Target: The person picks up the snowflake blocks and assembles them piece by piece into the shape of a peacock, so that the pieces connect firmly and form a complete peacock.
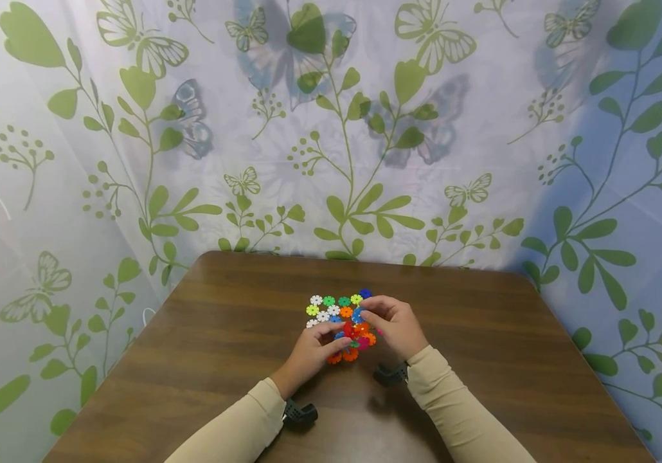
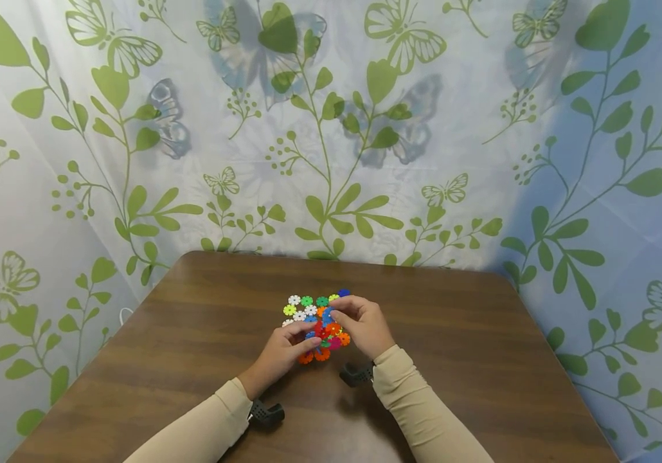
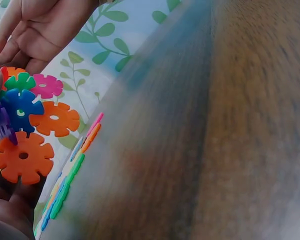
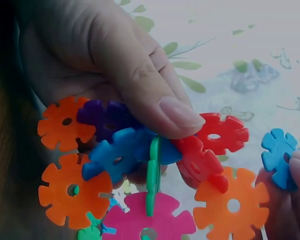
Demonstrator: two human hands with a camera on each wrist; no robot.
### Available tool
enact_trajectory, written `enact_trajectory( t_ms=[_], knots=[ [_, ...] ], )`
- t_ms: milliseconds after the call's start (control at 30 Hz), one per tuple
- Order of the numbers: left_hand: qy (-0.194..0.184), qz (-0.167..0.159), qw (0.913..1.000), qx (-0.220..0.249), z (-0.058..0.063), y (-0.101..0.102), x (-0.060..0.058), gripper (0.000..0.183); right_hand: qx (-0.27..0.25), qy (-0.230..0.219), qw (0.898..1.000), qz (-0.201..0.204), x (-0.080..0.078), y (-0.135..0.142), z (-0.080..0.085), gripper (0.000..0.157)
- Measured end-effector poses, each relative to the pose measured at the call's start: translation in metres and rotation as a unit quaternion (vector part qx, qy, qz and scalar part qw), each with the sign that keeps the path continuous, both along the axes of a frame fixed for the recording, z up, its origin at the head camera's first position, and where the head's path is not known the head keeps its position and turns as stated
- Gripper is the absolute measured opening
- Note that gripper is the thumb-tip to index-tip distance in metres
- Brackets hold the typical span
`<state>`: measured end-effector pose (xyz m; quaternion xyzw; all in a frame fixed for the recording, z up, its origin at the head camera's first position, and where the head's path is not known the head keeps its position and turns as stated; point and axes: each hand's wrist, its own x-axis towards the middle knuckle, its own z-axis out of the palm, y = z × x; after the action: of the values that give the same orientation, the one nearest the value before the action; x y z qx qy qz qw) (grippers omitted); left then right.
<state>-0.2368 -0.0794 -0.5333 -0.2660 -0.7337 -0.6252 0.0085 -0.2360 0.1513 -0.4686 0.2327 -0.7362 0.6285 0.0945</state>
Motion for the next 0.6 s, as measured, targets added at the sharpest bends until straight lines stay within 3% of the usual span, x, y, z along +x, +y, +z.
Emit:
enact_trajectory(
  t_ms=[300, 533, 600],
  knots=[
    [0.041, -0.029, 0.9987, -0.004, -0.002, -0.0004, -0.0019, 0.016, 0.012, 0.017, 1.0, 0.011, 0.0022, -0.0023, -0.0012, 0.014],
    [0.034, -0.021, 0.9992, 0.002, 0.0003, 0.0005, -0.0004, 0.014, 0.011, 0.035, 0.999, 0.018, 0.0016, -0.0053, -0.002, 0.014],
    [0.03, -0.016, 0.9994, 0.0, 0.0076, 0.0014, 0.004, 0.014, 0.013, 0.044, 0.999, 0.023, 0.001, -0.0054, -0.0031, 0.015]
  ],
)
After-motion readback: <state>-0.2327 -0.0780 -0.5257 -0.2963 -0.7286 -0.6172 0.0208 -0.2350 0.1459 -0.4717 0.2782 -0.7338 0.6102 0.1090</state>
